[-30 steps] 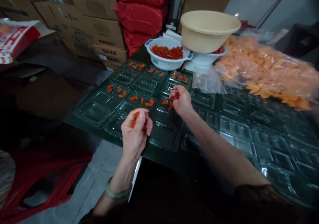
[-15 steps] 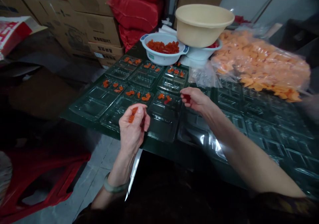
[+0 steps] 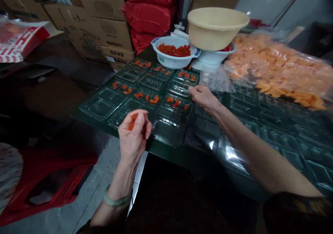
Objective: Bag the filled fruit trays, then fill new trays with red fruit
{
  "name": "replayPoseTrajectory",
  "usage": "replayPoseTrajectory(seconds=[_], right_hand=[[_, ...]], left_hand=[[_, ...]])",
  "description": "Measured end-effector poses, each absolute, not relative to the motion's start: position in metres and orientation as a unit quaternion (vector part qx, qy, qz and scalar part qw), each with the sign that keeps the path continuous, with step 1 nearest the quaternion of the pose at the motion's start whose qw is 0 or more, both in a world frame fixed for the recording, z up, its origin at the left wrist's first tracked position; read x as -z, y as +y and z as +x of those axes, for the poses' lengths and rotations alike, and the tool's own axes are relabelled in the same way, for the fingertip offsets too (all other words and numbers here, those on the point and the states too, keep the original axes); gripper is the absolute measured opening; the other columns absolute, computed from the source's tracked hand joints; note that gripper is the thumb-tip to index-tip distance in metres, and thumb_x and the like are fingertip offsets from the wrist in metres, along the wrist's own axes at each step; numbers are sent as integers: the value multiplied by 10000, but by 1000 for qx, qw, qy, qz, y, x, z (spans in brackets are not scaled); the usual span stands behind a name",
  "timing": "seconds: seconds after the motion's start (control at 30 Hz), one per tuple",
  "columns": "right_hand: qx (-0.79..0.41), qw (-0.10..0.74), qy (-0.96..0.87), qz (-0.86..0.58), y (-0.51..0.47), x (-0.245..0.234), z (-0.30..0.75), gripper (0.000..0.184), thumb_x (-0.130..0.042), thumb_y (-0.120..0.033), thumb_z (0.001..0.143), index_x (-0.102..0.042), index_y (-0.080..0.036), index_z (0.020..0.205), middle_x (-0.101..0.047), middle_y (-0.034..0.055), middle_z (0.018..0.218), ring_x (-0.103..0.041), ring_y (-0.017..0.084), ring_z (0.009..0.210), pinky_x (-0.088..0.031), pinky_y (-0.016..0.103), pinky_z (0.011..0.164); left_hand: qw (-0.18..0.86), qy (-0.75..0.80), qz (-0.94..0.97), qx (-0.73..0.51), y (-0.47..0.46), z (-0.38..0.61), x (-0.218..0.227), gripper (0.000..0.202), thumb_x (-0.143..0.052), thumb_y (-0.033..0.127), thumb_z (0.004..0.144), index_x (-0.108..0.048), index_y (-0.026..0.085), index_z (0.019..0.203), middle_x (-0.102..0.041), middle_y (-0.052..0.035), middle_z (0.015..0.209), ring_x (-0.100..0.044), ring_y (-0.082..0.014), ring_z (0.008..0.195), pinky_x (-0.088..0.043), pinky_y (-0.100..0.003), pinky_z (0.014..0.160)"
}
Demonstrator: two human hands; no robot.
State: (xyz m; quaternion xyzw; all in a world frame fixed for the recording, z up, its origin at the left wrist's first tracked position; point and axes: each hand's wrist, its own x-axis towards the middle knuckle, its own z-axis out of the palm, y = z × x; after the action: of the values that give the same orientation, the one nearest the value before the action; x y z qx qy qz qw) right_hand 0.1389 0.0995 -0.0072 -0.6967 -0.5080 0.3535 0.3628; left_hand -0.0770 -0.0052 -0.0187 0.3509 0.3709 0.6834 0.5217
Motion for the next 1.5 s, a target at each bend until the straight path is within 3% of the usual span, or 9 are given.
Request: replayPoseTrajectory(seconds=[0.13, 0.33, 0.6, 0.83, 1.13, 1.37, 1.5], right_hand=[[-416, 435, -431, -672, 98, 8, 132, 127, -374, -102, 736, -420, -216, 701, -358, -71, 474, -306, 88, 380, -194, 208, 376], [-462, 522, -394, -599, 96, 27, 114, 207, -377, -12, 619, -441, -197, 687, -412, -52, 561, -403, 84, 470, -283, 196, 410], [-464, 576, -391, -548, 97, 34, 117, 298, -308, 25, 572, -410, -206, 730, -468, -73, 571, -451, 69, 505, -360, 199, 528], [-444, 585, -424, -529, 98, 40, 122, 376, -302, 46, 520, -410, -205, 778, -554, -83, 547, -548, 88, 577, -412, 236, 643], [-430, 568, -459, -531, 96, 45, 125, 395, -358, 22, 611, -399, -203, 934, -624, -53, 657, -622, 119, 698, -463, 312, 793], [-417, 536, -542, -495, 93, 50, 126, 359, -393, -11, 678, -401, -221, 970, -639, -21, 764, -644, 133, 794, -467, 335, 853], [-325, 513, -596, -526, 88, 45, 132, 363, -381, -18, 693, -452, -226, 982, -607, -21, 770, -607, 123, 737, -462, 308, 795]], left_hand=[[526, 371, 352, -679, -5, -74, 15, 145, -661, 279, 758, -616, 155, 819, -488, 19, 654, -464, -57, 427, -271, -156, 327], [526, 364, 360, -679, -5, -66, 14, 147, -657, 288, 765, -614, 159, 822, -487, 18, 646, -482, -65, 447, -283, -156, 330], [520, 363, 361, -683, -8, -66, 13, 142, -653, 284, 768, -615, 155, 813, -487, 14, 649, -481, -65, 448, -290, -163, 332], [518, 355, 365, -687, -9, -64, 13, 145, -654, 284, 770, -611, 156, 822, -490, 15, 657, -491, -65, 452, -305, -163, 340], [513, 353, 371, -689, -10, -64, 12, 152, -650, 292, 776, -611, 154, 828, -495, 16, 655, -495, -65, 450, -307, -162, 343], [511, 359, 372, -686, -13, -68, 16, 143, -646, 288, 782, -615, 161, 839, -497, 11, 679, -511, -69, 467, -319, -168, 354], [505, 369, 366, -689, -12, -70, 16, 157, -661, 298, 767, -612, 161, 825, -493, 17, 657, -497, -64, 454, -312, -166, 350]])
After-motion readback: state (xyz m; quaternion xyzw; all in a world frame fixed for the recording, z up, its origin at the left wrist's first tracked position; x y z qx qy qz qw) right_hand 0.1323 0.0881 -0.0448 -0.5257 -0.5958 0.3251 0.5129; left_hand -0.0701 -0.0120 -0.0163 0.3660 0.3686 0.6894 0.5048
